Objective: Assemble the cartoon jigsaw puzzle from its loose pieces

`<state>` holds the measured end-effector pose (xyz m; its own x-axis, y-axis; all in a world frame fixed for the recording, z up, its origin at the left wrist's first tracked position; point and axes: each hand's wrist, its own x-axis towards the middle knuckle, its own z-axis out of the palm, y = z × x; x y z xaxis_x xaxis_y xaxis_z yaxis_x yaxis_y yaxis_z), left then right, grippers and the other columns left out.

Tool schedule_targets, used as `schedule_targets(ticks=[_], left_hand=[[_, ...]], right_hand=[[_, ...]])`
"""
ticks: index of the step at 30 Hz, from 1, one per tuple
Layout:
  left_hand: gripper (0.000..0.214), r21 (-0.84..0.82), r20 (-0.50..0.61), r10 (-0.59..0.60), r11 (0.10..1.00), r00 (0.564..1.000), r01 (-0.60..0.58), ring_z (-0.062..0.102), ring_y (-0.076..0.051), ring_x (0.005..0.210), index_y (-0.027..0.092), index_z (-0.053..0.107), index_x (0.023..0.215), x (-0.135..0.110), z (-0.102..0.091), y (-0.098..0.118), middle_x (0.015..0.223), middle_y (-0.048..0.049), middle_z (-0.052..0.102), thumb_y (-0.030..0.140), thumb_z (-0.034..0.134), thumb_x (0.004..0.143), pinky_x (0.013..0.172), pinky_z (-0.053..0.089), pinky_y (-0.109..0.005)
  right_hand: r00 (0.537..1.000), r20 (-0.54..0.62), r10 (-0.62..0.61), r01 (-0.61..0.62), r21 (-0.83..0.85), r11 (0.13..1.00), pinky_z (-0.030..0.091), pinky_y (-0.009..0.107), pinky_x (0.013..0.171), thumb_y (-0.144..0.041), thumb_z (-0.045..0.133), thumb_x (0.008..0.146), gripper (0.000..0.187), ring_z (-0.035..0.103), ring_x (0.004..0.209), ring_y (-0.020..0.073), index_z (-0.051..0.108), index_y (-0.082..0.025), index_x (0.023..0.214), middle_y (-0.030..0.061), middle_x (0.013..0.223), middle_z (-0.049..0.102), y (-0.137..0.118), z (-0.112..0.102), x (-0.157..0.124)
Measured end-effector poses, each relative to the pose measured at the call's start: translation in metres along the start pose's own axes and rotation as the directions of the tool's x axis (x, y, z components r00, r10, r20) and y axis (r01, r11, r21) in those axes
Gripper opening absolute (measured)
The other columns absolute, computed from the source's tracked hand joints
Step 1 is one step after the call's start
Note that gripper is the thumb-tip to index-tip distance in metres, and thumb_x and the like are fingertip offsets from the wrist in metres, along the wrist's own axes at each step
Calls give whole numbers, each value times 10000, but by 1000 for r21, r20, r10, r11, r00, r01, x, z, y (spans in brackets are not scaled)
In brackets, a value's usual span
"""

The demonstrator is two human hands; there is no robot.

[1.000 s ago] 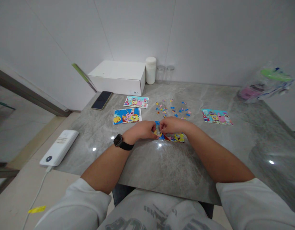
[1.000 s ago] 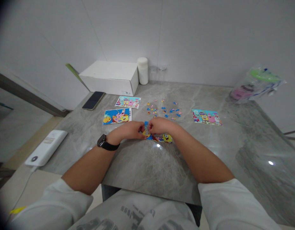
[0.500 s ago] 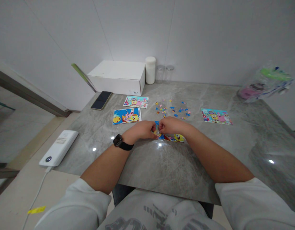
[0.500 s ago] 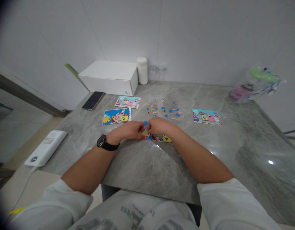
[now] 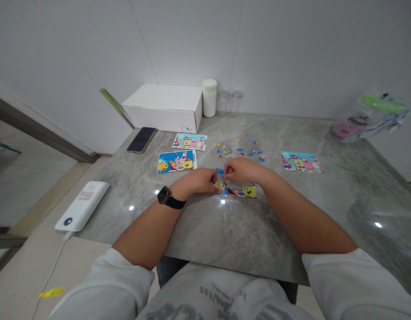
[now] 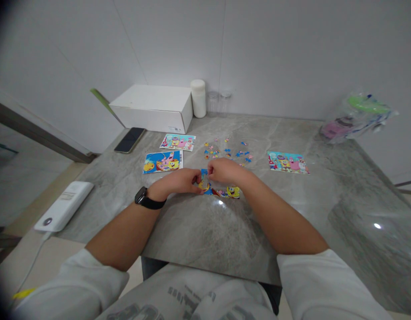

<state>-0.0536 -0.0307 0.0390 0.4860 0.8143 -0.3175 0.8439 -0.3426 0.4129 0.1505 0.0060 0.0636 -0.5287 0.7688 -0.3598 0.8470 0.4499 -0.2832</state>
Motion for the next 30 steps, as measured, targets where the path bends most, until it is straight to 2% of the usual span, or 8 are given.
schedule_targets(ticks=[4,10,16,19,22,26,30], left_hand=[[387,-56,-33,17,998,999,-19,610,-169,738,224,687,980,2,1,0,897,1,718,556,752,793,605,343,-287],[312,-47,-152,117,991,981,-125,608,-181,743,206,683,957,5,14,17,887,-28,721,497,733,856,633,366,-296],[329,-2,-159,171,985,972,-174,621,-200,768,206,691,972,6,26,25,898,-45,728,513,736,862,656,385,-302],[300,-26,-162,163,985,973,-169,622,-194,766,205,701,978,6,24,21,892,-40,725,486,722,875,659,395,-303],[234,-60,-236,119,989,964,-136,617,-185,760,206,705,997,8,17,14,891,-38,718,422,669,913,656,394,-304],[205,-73,-391,4,997,920,-35,616,-194,775,208,689,991,14,9,3,909,-52,721,385,590,965,661,391,-306],[312,-76,-494,-46,997,868,9,622,-212,807,201,650,904,23,10,-8,880,-70,708,415,464,1035,696,392,-314]], right_hand=[[999,-25,32,-31,33,999,425,245,661,-237,670,920,148,706,803,163,757,-193,1032,55,985,808,8,-10,-6],[991,-122,61,-61,-2,998,428,273,704,-277,639,945,182,711,863,199,773,-201,1042,68,1001,806,16,-17,-10],[987,-145,73,-78,-29,997,412,278,708,-330,645,954,218,706,924,219,775,-208,1079,76,1053,803,16,-19,-12],[986,-149,77,-82,-29,996,407,278,703,-329,644,953,223,700,917,219,773,-199,1081,80,1044,799,14,-22,-15],[984,-158,86,-89,-12,996,407,279,697,-310,628,961,213,688,867,204,773,-185,1054,83,1006,794,12,-28,-19],[973,-208,102,-99,24,995,416,277,705,-304,624,959,200,662,801,182,772,-186,1022,69,931,784,22,-39,-26],[930,-327,166,-145,89,985,424,278,706,-326,613,949,225,652,791,180,774,-196,1037,58,916,777,44,-54,-39]])
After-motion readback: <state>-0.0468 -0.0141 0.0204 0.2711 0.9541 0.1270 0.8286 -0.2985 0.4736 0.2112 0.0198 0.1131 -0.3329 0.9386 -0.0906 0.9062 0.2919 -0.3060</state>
